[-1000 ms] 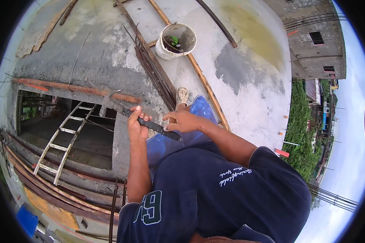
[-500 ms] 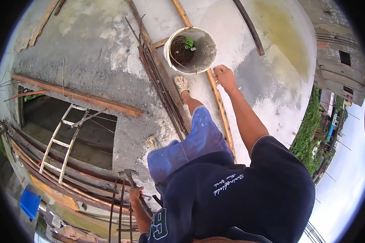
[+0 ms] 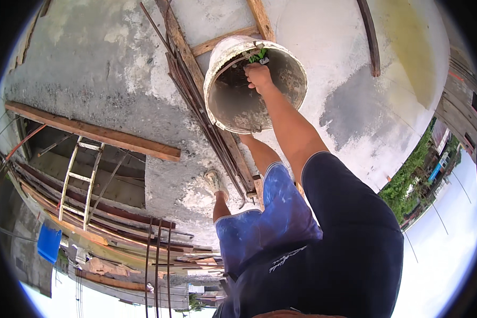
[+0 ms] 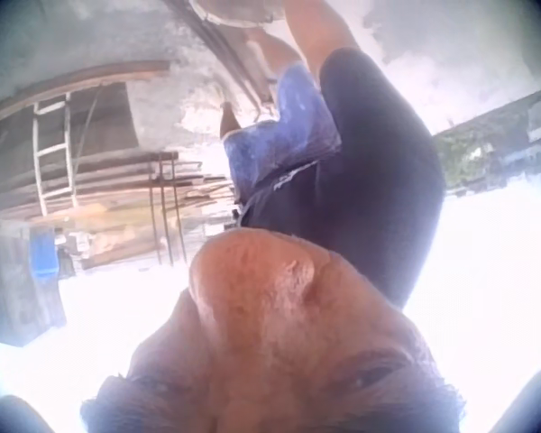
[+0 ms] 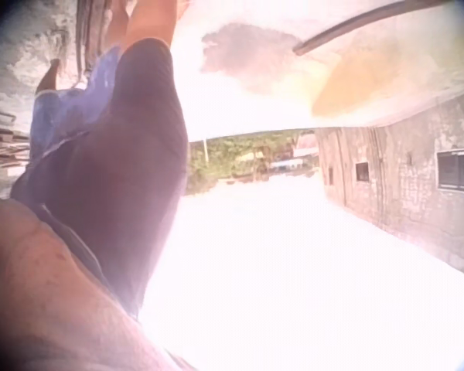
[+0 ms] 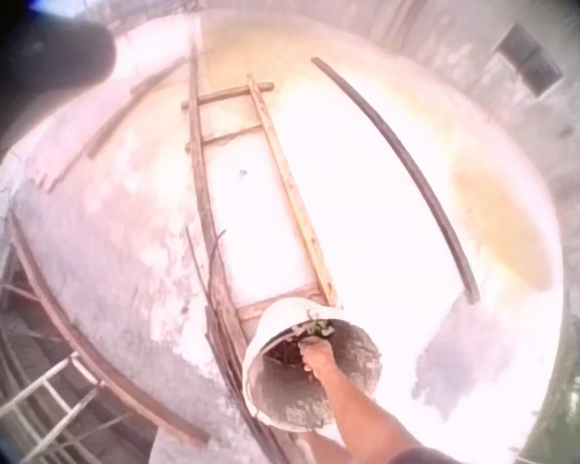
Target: The person picks up wire ties from a bucket and uses a hammer to tighten them around intersecting reinforcement bars on a concrete roof.
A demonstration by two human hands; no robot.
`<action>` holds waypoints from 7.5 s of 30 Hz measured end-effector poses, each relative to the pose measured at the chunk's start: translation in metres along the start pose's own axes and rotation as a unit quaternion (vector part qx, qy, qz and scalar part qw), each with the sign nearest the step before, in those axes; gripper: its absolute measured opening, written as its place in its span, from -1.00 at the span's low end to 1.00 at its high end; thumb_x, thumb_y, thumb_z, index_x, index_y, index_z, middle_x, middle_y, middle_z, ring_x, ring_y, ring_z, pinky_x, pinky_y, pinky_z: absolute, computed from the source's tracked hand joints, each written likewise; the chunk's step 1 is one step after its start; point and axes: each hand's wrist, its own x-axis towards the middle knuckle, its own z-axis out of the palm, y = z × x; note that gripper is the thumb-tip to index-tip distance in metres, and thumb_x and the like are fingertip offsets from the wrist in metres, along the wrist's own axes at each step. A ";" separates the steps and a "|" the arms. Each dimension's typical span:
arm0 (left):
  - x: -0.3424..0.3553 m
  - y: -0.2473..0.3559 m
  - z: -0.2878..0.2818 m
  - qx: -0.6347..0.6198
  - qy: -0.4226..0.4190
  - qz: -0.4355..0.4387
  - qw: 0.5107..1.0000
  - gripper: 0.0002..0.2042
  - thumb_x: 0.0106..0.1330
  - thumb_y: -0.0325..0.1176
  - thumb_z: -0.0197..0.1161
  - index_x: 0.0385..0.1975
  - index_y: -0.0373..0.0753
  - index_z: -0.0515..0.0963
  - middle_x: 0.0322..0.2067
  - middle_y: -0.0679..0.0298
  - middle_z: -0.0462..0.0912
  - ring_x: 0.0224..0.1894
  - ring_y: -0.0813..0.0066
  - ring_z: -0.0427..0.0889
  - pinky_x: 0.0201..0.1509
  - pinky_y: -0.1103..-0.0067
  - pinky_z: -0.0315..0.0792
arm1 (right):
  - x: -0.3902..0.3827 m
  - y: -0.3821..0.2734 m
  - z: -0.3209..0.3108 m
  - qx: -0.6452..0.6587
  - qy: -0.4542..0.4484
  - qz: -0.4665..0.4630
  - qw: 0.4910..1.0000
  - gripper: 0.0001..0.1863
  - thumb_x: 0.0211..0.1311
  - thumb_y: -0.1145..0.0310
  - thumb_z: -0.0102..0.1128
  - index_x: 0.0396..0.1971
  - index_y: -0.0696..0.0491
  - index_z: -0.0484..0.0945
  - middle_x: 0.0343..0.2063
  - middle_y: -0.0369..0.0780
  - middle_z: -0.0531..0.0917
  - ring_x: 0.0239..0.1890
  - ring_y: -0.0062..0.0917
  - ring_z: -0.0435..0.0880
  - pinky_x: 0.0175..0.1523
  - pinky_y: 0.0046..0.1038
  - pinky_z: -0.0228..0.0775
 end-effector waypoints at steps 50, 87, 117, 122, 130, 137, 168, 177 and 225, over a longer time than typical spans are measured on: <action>0.047 0.065 -0.049 0.163 -0.169 0.305 0.923 -0.88 0.12 -0.40 0.35 -0.44 -0.22 0.53 -0.71 0.34 0.39 -0.72 0.48 0.42 -0.63 0.48 0.36 | -0.143 -0.036 -0.138 0.177 -0.027 0.043 0.983 -0.70 0.19 0.50 0.26 -0.09 0.15 0.44 -0.45 -0.29 0.55 -0.50 -0.63 0.55 -0.45 -0.50 0.51; -0.014 0.473 0.200 0.079 -0.104 0.379 0.916 -0.78 0.15 -0.47 0.41 -0.34 -0.25 0.45 -0.65 0.41 0.45 -0.68 0.72 0.37 -0.67 0.69 0.28 | 0.104 0.050 -0.057 -0.365 0.124 -0.118 0.915 -0.47 0.15 0.28 0.13 0.18 -0.04 0.49 0.04 -0.07 0.62 0.10 -0.15 0.58 0.21 -0.27 0.41; 0.040 0.534 0.210 0.193 -0.120 0.395 0.890 -0.73 0.13 -0.42 0.42 -0.25 -0.34 0.50 -0.67 0.38 0.49 -0.71 0.70 0.39 -0.71 0.68 0.27 | 0.134 0.051 -0.061 -0.443 0.099 -0.127 0.882 -0.77 0.16 0.28 0.25 -0.25 0.05 0.72 -0.21 0.05 0.69 -0.09 -0.17 0.68 0.04 -0.23 0.51; 0.037 0.533 0.203 0.187 -0.120 0.381 0.898 -0.73 0.13 -0.43 0.42 -0.23 -0.33 0.50 -0.66 0.37 0.49 -0.72 0.70 0.39 -0.72 0.70 0.28 | 0.088 0.074 -0.055 -0.563 0.043 -0.214 0.797 -0.71 0.23 0.20 0.12 -0.14 0.02 0.63 -0.16 -0.06 0.69 -0.02 -0.19 0.65 0.12 -0.24 0.46; 0.041 0.539 0.215 0.168 -0.154 0.394 0.891 -0.73 0.12 -0.43 0.42 -0.23 -0.35 0.52 -0.68 0.36 0.47 -0.72 0.67 0.38 -0.70 0.69 0.29 | 0.111 0.061 -0.084 -0.475 0.060 -0.176 0.860 -0.68 0.20 0.16 0.10 -0.24 0.06 0.67 -0.19 -0.04 0.69 -0.04 -0.15 0.65 0.09 -0.24 0.48; 0.043 0.531 0.201 0.156 -0.144 0.383 0.899 -0.72 0.12 -0.43 0.42 -0.23 -0.36 0.52 -0.68 0.36 0.46 -0.71 0.65 0.39 -0.71 0.66 0.27 | 0.088 0.025 -0.045 -0.389 0.156 -0.176 0.891 -0.82 0.15 0.33 0.22 -0.38 0.08 0.73 -0.29 0.03 0.70 -0.13 -0.13 0.69 0.00 -0.22 0.51; 0.049 0.534 0.201 0.146 -0.176 0.371 0.900 -0.75 0.14 -0.41 0.41 -0.26 -0.36 0.53 -0.67 0.39 0.45 -0.72 0.66 0.37 -0.70 0.63 0.28 | 0.080 0.037 -0.015 -0.250 -0.040 -0.050 0.966 -0.64 0.26 0.22 0.07 -0.12 0.16 0.64 -0.25 -0.08 0.73 -0.30 -0.33 0.71 -0.19 -0.28 0.55; 0.071 0.526 0.217 0.185 -0.060 0.445 0.874 -0.82 0.13 -0.42 0.37 -0.40 -0.29 0.48 -0.70 0.36 0.43 -0.76 0.60 0.34 -0.76 0.55 0.21 | -0.059 0.001 -0.104 -0.088 -0.084 0.051 0.991 -0.74 0.30 0.26 0.08 -0.23 0.14 0.60 -0.51 -0.33 0.59 -0.56 -0.67 0.42 -0.56 -0.56 0.27; 0.053 0.531 0.222 0.135 -0.156 0.413 0.887 -0.75 0.14 -0.41 0.41 -0.30 -0.46 0.56 -0.66 0.32 0.51 -0.71 0.63 0.43 -0.68 0.62 0.30 | 0.081 0.068 -0.042 -0.704 -0.028 -0.210 0.678 -0.71 0.22 0.42 0.06 -0.11 -0.02 0.68 -0.08 -0.15 0.69 0.04 -0.10 0.62 0.04 -0.13 0.53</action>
